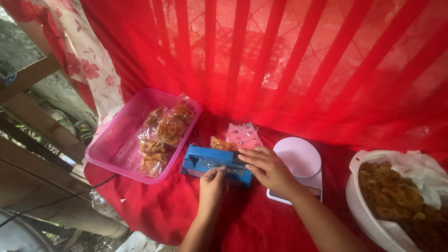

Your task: The person weighs dried food items on a digital scale, places them into clear plastic bags, and seals the bags using a blue heat sealer. The sealed packages are then placed into a pink basket.

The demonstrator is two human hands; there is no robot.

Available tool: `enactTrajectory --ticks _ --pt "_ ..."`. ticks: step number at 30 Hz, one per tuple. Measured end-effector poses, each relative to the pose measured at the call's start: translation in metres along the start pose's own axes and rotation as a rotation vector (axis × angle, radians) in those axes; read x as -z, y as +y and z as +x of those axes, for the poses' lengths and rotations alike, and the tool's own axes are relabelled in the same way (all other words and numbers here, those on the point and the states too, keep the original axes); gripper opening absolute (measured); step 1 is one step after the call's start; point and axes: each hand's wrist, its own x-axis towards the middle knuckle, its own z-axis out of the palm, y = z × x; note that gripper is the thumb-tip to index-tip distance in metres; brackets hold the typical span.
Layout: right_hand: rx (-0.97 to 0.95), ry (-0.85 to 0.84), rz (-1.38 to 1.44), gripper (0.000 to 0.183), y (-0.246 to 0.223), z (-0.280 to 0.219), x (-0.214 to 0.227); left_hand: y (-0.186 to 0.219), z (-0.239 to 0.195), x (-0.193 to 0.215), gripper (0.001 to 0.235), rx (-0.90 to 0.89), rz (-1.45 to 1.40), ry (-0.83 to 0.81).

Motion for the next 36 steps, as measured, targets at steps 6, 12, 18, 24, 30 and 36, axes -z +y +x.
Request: enactTrajectory --ticks 6,12,18,24,30,36 --pt "0.097 -0.031 -0.065 0.035 -0.015 0.029 0.021 0.010 0.008 -0.006 0.024 -0.016 -0.023 -0.003" --pt "0.148 -0.091 -0.209 0.034 -0.039 0.058 0.036 0.019 0.008 -0.004 0.021 -0.020 -0.051 -0.025" --pt "0.148 -0.085 -0.251 0.033 -0.049 0.061 0.034 0.010 -0.001 -0.004 0.025 0.023 0.060 0.002" --pt "0.102 -0.044 -0.187 0.035 -0.048 0.047 0.024 0.008 0.003 -0.003 0.028 -0.024 0.068 -0.049" --pt "0.084 -0.003 -0.147 0.039 -0.040 0.031 0.012 0.008 0.007 -0.003 0.027 0.009 0.066 -0.046" --pt "-0.007 -0.004 -0.062 0.036 -0.034 0.016 0.005 0.007 0.007 -0.001 0.025 0.028 0.056 -0.044"
